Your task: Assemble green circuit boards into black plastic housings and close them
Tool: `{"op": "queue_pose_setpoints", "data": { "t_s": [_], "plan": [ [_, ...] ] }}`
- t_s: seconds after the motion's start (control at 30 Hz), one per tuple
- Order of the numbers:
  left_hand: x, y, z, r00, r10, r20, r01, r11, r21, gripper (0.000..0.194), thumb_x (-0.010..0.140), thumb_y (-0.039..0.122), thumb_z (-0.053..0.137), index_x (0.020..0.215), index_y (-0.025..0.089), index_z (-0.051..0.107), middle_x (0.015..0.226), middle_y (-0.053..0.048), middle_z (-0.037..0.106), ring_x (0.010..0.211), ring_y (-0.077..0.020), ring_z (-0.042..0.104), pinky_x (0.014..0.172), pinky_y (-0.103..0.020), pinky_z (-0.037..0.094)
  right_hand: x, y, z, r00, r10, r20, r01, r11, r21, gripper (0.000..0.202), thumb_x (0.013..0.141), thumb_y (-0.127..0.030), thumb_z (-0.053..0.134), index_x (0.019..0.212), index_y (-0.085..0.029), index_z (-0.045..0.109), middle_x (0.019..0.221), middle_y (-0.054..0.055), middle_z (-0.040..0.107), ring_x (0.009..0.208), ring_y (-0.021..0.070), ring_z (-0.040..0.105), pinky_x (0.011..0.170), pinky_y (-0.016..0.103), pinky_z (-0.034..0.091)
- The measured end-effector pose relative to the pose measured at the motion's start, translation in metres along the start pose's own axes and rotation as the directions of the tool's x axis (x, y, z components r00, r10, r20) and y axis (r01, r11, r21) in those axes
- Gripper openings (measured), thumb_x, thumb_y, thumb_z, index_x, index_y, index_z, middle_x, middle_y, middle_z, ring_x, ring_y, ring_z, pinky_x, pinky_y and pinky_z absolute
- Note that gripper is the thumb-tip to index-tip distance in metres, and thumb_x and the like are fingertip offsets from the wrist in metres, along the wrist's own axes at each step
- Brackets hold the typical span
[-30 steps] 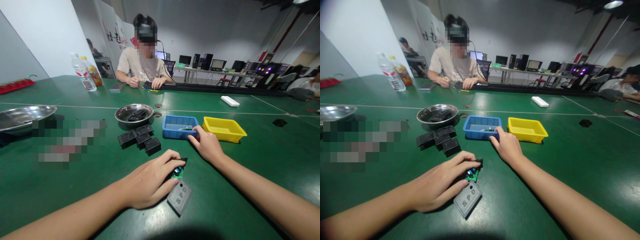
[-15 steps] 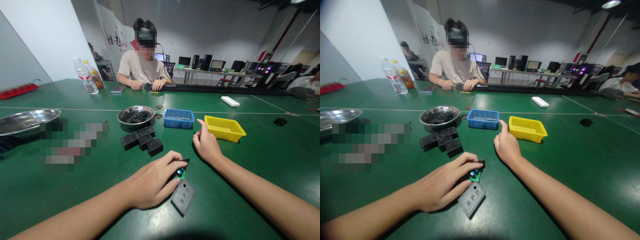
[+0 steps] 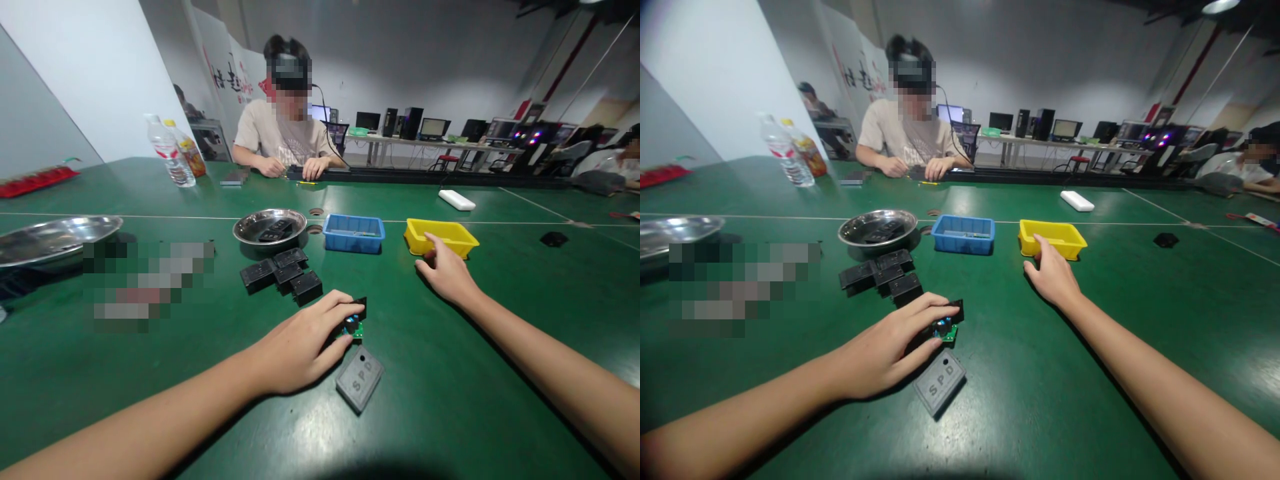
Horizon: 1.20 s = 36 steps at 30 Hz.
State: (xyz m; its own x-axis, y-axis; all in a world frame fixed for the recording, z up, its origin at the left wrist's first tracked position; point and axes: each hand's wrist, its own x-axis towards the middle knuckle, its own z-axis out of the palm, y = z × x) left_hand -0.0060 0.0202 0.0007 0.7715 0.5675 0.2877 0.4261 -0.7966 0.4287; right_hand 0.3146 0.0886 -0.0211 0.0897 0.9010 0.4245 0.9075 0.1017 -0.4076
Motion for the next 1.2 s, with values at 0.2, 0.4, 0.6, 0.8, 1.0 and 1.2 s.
{"op": "queue_pose_setpoints", "data": {
  "t_s": [0.2,0.4,0.6,0.8,1.0,1.2],
  "plan": [
    [0.0,-0.003,0.003,1.0,-0.009,-0.008,0.009,1.0,0.0,0.042,0.101,0.024,0.049,0.142,0.018,0.048,0.135,-0.012,0.062,0.125,-0.0205,0.06,0.108,-0.04,0.05,-0.056,-0.057,-0.008,0.948,-0.258,0.189,0.198,0.937,0.286,0.05,0.092,-0.031,0.057,0.139,-0.019,0.051,0.102,0.006,0.066,0.075,0.0177,0.059,0.076,0.035,0.05],
    [0.0,-0.002,0.003,0.999,-0.049,-0.02,0.049,0.998,-0.034,0.039,0.1,0.027,0.053,0.139,0.023,0.05,0.128,-0.007,0.066,0.115,-0.018,0.064,0.102,-0.033,0.052,-0.074,-0.088,-0.011,0.834,-0.473,0.284,0.333,0.842,0.424,0.013,0.093,-0.019,0.059,0.104,-0.018,0.067,0.098,0.005,0.066,0.088,0.0175,0.06,0.079,0.03,0.045],
    [0.001,-0.004,0.004,0.985,-0.145,-0.096,0.144,0.989,-0.016,0.035,0.095,0.028,0.06,0.129,0.021,0.054,0.121,-0.006,0.068,0.109,-0.0193,0.066,0.097,-0.031,0.053,-0.067,-0.083,-0.013,0.887,-0.368,0.28,0.232,0.878,0.419,0.017,0.09,-0.016,0.059,0.073,-0.018,0.056,0.075,0.001,0.059,0.071,0.0154,0.054,0.067,0.028,0.037],
    [0.003,-0.008,0.003,0.983,-0.147,-0.111,0.153,0.987,0.056,0.028,0.093,0.026,0.059,0.12,0.018,0.063,0.104,-0.006,0.07,0.096,-0.0201,0.067,0.087,-0.032,0.054,-0.065,-0.077,-0.014,0.893,-0.343,0.292,0.218,0.896,0.387,0.025,0.091,-0.023,0.057,0.068,-0.02,0.05,0.074,0.002,0.058,0.074,0.0178,0.053,0.07,0.03,0.036],
    [0.003,-0.008,0.002,0.988,-0.118,-0.104,0.124,0.991,0.052,0.027,0.094,0.024,0.059,0.12,0.018,0.064,0.099,-0.006,0.069,0.091,-0.0183,0.067,0.08,-0.028,0.053,-0.062,-0.073,-0.011,0.907,-0.318,0.276,0.228,0.922,0.312,0.029,0.092,-0.028,0.058,0.065,-0.02,0.049,0.073,0.002,0.059,0.074,0.019,0.053,0.07,0.032,0.036],
    [0.001,-0.008,0.003,0.989,-0.107,-0.104,0.111,0.993,0.041,0.027,0.096,0.022,0.056,0.122,0.018,0.063,0.1,-0.007,0.069,0.092,-0.0178,0.066,0.081,-0.028,0.053,-0.061,-0.074,-0.01,0.903,-0.29,0.317,0.18,0.925,0.334,0.036,0.09,-0.024,0.057,0.056,-0.019,0.047,0.075,0.004,0.059,0.076,0.0186,0.055,0.07,0.032,0.037]
  ]
}}
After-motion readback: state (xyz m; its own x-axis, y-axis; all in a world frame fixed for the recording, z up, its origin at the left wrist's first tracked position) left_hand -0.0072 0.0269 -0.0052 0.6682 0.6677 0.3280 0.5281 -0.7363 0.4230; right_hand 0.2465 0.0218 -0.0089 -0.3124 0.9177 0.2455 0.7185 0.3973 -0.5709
